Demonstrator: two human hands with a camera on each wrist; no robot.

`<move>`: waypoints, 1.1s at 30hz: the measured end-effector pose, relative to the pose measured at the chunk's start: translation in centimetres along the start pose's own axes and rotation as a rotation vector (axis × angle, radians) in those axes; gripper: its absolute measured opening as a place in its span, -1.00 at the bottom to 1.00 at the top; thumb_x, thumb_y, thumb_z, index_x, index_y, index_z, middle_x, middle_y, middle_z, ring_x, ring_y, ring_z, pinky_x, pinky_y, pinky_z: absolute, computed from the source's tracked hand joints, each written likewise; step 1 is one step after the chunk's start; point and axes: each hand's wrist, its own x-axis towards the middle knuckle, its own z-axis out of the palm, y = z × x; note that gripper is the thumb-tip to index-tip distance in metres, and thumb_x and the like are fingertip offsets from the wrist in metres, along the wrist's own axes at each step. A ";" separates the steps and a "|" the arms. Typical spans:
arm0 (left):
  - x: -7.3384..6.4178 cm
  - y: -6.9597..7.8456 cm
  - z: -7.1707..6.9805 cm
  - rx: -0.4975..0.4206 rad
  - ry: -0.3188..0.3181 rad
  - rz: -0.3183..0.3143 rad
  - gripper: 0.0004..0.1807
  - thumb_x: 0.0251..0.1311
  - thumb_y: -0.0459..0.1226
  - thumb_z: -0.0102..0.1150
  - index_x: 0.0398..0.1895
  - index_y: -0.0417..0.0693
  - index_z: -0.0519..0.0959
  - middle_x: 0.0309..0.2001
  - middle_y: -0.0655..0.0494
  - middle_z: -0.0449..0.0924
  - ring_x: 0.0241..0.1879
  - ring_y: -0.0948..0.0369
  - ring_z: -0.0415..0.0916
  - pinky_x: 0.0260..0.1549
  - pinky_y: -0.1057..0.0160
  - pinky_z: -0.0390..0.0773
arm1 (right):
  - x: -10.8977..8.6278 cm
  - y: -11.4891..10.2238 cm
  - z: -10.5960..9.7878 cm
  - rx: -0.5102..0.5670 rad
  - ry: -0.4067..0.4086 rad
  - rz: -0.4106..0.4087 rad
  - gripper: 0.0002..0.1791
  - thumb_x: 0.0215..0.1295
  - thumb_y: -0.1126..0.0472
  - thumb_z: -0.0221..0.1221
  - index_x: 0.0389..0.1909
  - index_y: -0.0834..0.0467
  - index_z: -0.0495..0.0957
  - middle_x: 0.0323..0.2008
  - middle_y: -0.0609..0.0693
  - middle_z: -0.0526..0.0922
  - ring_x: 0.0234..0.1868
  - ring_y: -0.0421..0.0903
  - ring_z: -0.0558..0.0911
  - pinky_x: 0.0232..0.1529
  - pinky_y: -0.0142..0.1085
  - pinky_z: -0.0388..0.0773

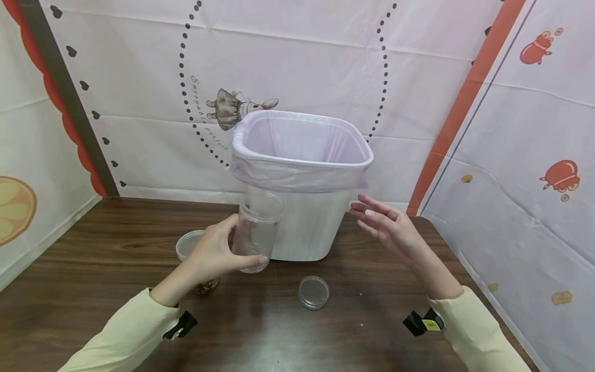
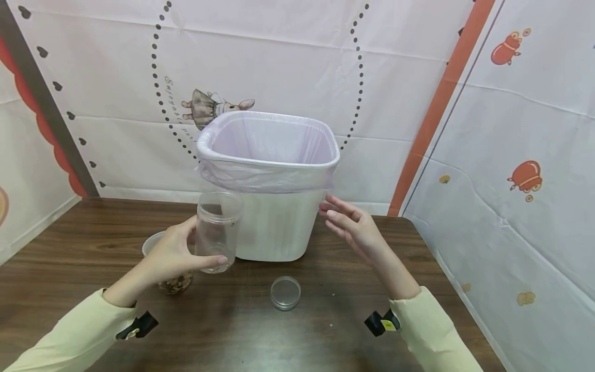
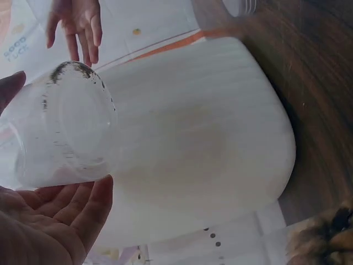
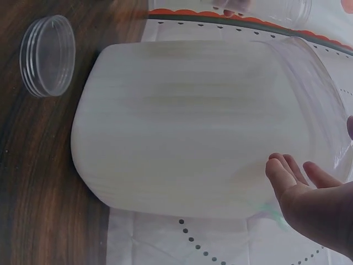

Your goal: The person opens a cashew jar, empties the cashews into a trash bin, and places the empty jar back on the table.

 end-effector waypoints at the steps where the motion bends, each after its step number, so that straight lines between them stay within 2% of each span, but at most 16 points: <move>1: 0.0 -0.1 0.2 -0.006 0.000 0.003 -0.35 -0.29 -0.05 0.48 -0.07 -0.08 0.46 -0.27 0.14 0.60 -0.31 0.27 0.52 -0.34 0.27 0.50 | -0.1 0.1 0.0 0.001 -0.002 -0.001 -0.54 0.35 0.32 -0.04 0.26 0.29 0.24 -0.02 -0.04 0.59 0.07 -0.20 0.53 0.09 -0.37 0.42; 6: 0.0 -0.4 1.1 0.005 0.004 0.013 -0.31 -0.35 -0.02 0.50 -0.06 -0.06 0.48 -0.20 0.11 0.54 -0.22 0.22 0.48 -0.25 0.20 0.49 | -0.4 0.7 0.0 -0.013 -0.005 0.002 -0.65 0.34 0.33 -0.03 0.12 0.13 0.42 -0.01 -0.05 0.58 0.07 -0.21 0.53 0.08 -0.38 0.43; 10: -0.1 -0.8 1.7 -0.006 -0.011 0.000 -0.31 -0.37 -0.03 0.50 -0.06 -0.02 0.48 -0.20 0.14 0.57 -0.22 0.22 0.49 -0.25 0.20 0.49 | -0.5 1.1 0.2 -0.020 -0.006 0.011 -0.66 0.33 0.34 -0.02 0.10 0.10 0.44 -0.01 -0.04 0.58 0.07 -0.21 0.53 0.08 -0.36 0.42; 16: -0.2 -1.2 2.7 0.027 -0.034 -0.045 -0.33 -0.40 -0.02 0.49 -0.10 0.03 0.48 -0.27 0.19 0.60 -0.30 0.27 0.51 -0.30 0.24 0.48 | -0.6 1.9 0.3 -0.045 -0.027 0.023 -0.55 0.32 0.35 -0.02 0.23 0.29 0.28 -0.03 -0.07 0.59 0.07 -0.20 0.53 0.08 -0.36 0.42; 20: -0.3 -1.7 3.5 0.066 -0.049 -0.056 -0.28 -0.42 0.00 0.50 -0.07 -0.03 0.49 -0.26 0.14 0.62 -0.28 0.23 0.53 -0.29 0.21 0.49 | -0.6 2.5 0.4 -0.060 -0.039 0.049 -0.49 0.32 0.34 -0.01 0.27 0.39 0.19 -0.03 -0.08 0.59 0.07 -0.20 0.53 0.10 -0.34 0.41; 25: -0.3 -2.4 4.5 0.088 -0.073 -0.062 -0.22 -0.43 -0.01 0.50 -0.03 -0.14 0.49 -0.23 0.06 0.64 -0.22 0.15 0.55 -0.24 0.16 0.50 | -0.7 3.0 0.7 -0.120 -0.040 0.092 -0.35 0.32 0.30 0.01 0.28 0.55 -0.02 -0.03 -0.10 0.56 0.07 -0.22 0.53 0.09 -0.34 0.41; 27: -0.3 -2.6 4.8 0.088 -0.080 -0.067 -0.21 -0.43 -0.02 0.50 -0.02 -0.17 0.49 -0.22 0.03 0.64 -0.20 0.13 0.56 -0.22 0.15 0.51 | -0.6 3.3 0.8 -0.137 -0.036 0.102 -0.33 0.32 0.30 0.01 0.28 0.56 -0.04 -0.01 -0.06 0.54 0.07 -0.23 0.53 0.09 -0.34 0.41; 33: -0.4 -3.1 5.7 0.085 -0.096 -0.105 -0.22 -0.45 -0.04 0.51 -0.03 -0.14 0.46 -0.23 0.07 0.63 -0.20 0.14 0.55 -0.21 0.17 0.50 | -0.6 4.0 0.9 -0.146 -0.033 0.128 -0.31 0.31 0.29 0.04 0.29 0.55 -0.04 0.13 0.22 0.43 0.07 -0.23 0.52 0.10 -0.32 0.40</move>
